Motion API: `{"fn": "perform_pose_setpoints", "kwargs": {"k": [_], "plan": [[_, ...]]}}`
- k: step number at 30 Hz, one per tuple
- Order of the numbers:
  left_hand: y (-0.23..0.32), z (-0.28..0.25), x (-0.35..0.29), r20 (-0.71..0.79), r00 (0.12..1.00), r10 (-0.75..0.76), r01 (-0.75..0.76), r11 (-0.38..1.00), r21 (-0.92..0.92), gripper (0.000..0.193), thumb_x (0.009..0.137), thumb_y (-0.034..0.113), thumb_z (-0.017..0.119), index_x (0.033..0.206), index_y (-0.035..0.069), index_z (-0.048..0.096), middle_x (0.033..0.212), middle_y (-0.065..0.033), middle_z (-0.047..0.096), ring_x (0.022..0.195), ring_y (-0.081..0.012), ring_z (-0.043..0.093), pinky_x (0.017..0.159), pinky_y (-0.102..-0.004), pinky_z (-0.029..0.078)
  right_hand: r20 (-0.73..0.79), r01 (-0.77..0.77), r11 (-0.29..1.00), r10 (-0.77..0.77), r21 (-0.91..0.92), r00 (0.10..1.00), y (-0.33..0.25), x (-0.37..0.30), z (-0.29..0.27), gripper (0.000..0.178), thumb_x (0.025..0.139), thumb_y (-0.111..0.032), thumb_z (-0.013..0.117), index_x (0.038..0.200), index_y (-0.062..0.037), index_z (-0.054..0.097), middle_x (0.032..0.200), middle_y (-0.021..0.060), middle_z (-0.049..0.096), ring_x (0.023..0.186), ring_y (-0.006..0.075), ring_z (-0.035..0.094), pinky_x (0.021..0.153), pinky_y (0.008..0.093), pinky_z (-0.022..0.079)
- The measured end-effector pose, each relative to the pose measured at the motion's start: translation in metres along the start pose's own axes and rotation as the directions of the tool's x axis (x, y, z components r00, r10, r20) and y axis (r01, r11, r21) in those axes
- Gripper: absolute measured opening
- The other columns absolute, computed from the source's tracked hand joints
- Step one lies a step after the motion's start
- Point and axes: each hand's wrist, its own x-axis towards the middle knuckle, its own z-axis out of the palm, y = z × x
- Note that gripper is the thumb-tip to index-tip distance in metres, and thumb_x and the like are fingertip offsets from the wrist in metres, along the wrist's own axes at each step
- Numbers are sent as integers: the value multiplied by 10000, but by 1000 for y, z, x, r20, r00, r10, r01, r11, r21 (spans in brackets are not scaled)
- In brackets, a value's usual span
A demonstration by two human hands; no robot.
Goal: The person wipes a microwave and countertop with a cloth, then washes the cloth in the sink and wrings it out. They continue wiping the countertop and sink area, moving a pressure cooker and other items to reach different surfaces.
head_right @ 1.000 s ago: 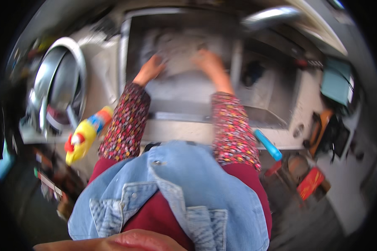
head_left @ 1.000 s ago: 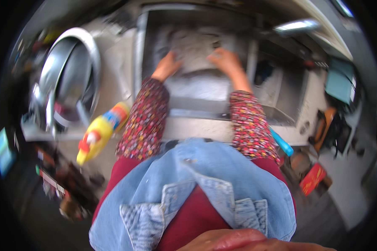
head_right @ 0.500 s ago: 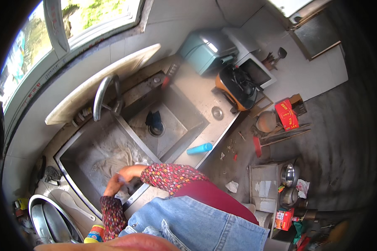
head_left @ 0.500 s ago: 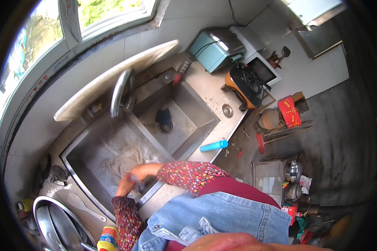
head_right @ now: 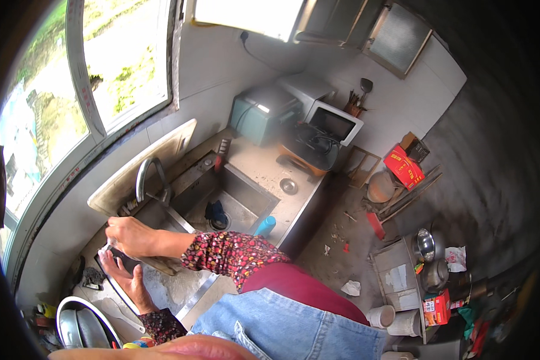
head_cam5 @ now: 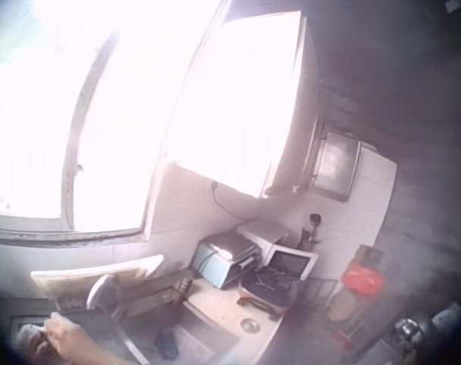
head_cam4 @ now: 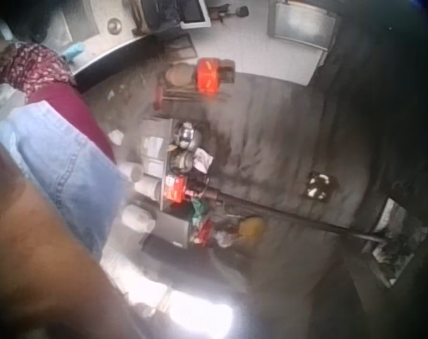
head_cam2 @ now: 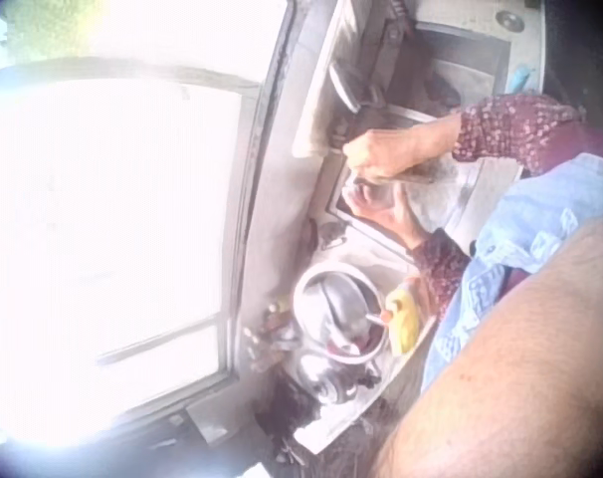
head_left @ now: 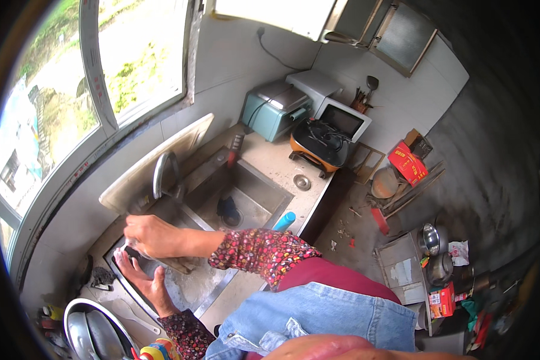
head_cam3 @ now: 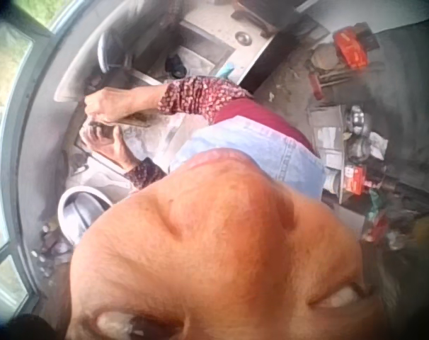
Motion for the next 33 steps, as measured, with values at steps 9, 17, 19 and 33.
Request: {"fn": "perform_pose_setpoints", "kwargs": {"k": [9, 17, 19, 33], "plan": [[-120, 0, -11, 43, 951, -305, 303, 952, 40, 549, 827, 21, 715, 1343, 0, 527, 1297, -112, 568, 1199, -237, 539, 1030, -376, 417, -84, -52, 952, 81, 300, 993, -42, 28, -28, 71, 722, -3, 703, 773, -38, 668, 835, 106, 654, 831, 233, 673, 736, 331, 542], [-74, -8, -2, 29, 874, -485, 485, 875, 16, 564, 720, 53, 701, 1243, -9, 498, 1071, -106, 607, 959, -201, 590, 871, -339, 476, 357, -296, 846, 470, -444, 807, 72, -63, -22, 883, 605, -210, 897, 1395, -164, 505, 1441, 199, 426, 1298, 421, 437, 1031, 472, 435], [-52, 22, -1, 125, 820, -559, 558, 829, 48, 563, 699, 112, 711, 1208, -20, 507, 1066, -111, 595, 962, -209, 586, 858, -339, 478, 385, -362, 927, 371, -100, 845, 116, -108, 23, 1221, 491, -196, 954, 1524, -175, 305, 1529, 197, 308, 1337, 414, 407, 1113, 454, 370], [-135, -37, -22, 249, 764, -595, 642, 661, -388, 641, 1036, 526, 368, 1443, 36, 441, 1398, -118, 524, 1252, -234, 525, 1074, -381, 406, 336, -356, 858, 233, 371, 913, 85, -64, 17, 578, 601, -191, 852, 1120, -69, 628, 990, 86, 694, 926, 180, 667, 847, 323, 530]]}}
